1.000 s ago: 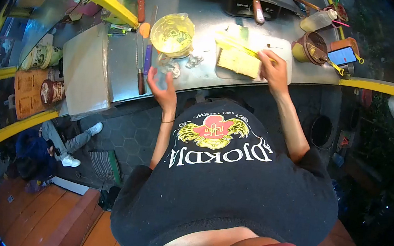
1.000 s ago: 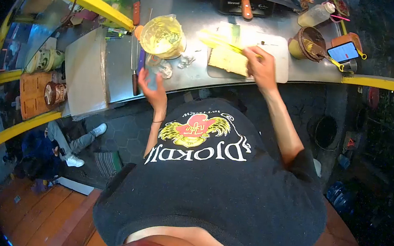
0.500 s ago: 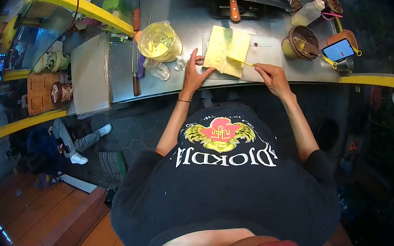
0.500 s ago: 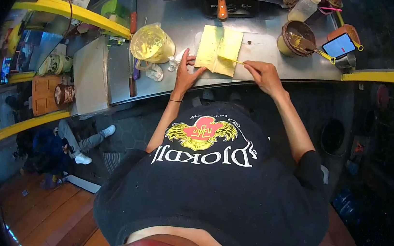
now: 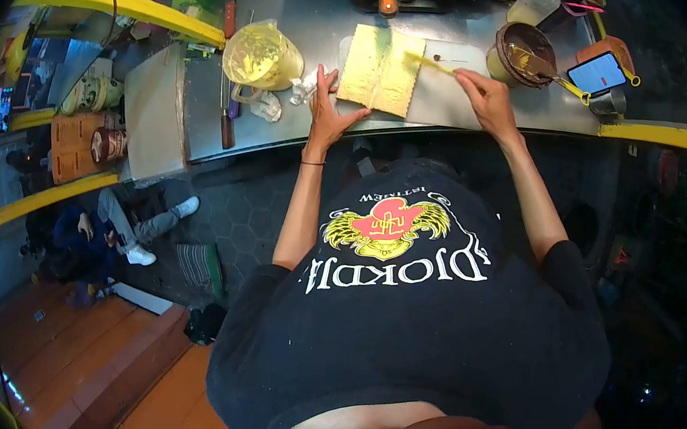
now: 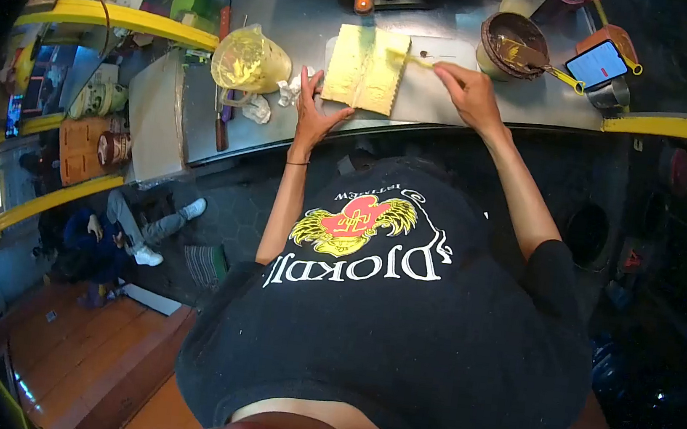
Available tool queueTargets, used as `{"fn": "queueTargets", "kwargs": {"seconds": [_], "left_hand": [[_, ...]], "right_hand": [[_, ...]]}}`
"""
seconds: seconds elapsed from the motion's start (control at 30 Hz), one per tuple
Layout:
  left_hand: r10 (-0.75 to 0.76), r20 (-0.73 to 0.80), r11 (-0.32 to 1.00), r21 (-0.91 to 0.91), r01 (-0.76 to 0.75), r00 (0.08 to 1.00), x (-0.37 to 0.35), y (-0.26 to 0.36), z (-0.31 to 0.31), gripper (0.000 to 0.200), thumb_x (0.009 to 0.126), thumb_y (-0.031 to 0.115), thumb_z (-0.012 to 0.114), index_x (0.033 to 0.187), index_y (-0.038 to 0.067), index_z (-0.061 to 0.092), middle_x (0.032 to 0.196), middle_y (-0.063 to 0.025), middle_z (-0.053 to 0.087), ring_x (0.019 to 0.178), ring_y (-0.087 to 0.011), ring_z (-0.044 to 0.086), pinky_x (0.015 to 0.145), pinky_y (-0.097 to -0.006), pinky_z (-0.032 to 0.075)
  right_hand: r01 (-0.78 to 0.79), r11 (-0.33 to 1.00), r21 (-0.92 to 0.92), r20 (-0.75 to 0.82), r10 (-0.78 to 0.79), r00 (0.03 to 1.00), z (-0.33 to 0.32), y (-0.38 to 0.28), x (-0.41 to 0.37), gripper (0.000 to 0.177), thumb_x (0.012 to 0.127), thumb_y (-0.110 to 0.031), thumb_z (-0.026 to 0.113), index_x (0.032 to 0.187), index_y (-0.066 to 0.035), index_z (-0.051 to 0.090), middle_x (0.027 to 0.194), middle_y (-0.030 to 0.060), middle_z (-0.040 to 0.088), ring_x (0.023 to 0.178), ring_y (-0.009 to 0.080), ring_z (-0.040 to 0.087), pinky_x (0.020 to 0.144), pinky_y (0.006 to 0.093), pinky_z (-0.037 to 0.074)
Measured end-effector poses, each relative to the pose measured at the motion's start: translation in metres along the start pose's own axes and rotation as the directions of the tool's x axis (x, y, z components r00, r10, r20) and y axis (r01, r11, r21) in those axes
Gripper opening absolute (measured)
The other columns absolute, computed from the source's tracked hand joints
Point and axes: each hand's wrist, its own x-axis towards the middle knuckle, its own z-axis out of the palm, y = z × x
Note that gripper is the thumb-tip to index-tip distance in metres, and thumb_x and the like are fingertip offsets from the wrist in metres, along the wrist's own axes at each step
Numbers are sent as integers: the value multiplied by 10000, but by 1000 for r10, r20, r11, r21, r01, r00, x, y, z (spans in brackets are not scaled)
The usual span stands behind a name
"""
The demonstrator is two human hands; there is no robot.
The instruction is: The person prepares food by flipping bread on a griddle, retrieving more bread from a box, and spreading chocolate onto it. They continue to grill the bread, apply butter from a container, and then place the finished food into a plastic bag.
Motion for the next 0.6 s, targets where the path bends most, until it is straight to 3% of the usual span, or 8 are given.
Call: {"fn": "queueTargets", "kwargs": {"seconds": [0.07,0.17,0.27,0.33,0.37,0.47,0.53,0.6], "left_hand": [[-18,11,995,101,17,1000,0,3,0,1240,610,317,893,1516,56,88,1335,-137,533,1105,-291,538,1018,-434,355],[-25,6,990,139,24,1000,-1,3,3,1243,599,364,888,1509,40,106,1328,-126,527,1156,-291,512,1032,-445,314],[-29,25,988,150,24,999,1,4,2,1217,609,372,884,1503,30,132,1316,-126,535,1182,-292,497,1037,-445,312],[-23,18,983,185,19,1000,0,6,-1,1196,613,373,882,1499,26,158,1313,-134,535,1173,-300,507,1030,-443,331],[-26,36,990,141,20,999,-1,6,-3,1128,629,351,882,1484,28,221,1298,-146,543,1169,-296,515,1022,-425,359],[17,15,996,84,-18,1000,2,1,-9,916,696,314,851,1421,22,374,1250,-167,559,1101,-275,555,943,-378,448],[8,-48,991,130,-2,999,-12,10,-24,832,728,307,827,1393,22,415,1238,-160,571,1055,-269,581,899,-372,475],[-156,-190,987,17,162,969,-19,17,-39,532,800,196,764,1263,34,558,1130,-125,609,961,-221,608,838,-323,492]], "right_hand": [[-3,996,-94,-27,0,1000,1,1,-3,220,917,-189,620,1048,-31,698,944,171,706,822,284,703,726,343,531],[224,974,-29,413,-193,890,1,-10,-27,180,894,-148,640,1024,-43,706,882,206,675,779,342,678,670,378,520],[146,988,-52,410,-112,905,-1,-17,-28,178,897,-148,636,1021,-39,702,889,205,671,786,344,674,665,384,516],[185,983,-23,23,-184,983,9,-5,-27,184,900,-151,634,1023,-29,696,882,192,678,770,342,670,655,389,510],[107,994,-23,195,-100,976,6,-10,-33,198,900,-159,638,1027,-16,688,902,180,685,786,346,667,673,376,514],[318,946,54,197,-323,926,12,-16,-35,193,908,-158,634,1011,-1,683,840,140,704,706,273,674,652,328,503],[-135,979,156,257,92,962,3,-35,-21,194,924,-163,624,992,10,680,787,69,692,679,157,631,646,282,483],[-84,923,377,83,56,995,18,-43,9,196,938,-186,618,977,-5,683,732,-30,614,593,46,492,519,210,388]]}}
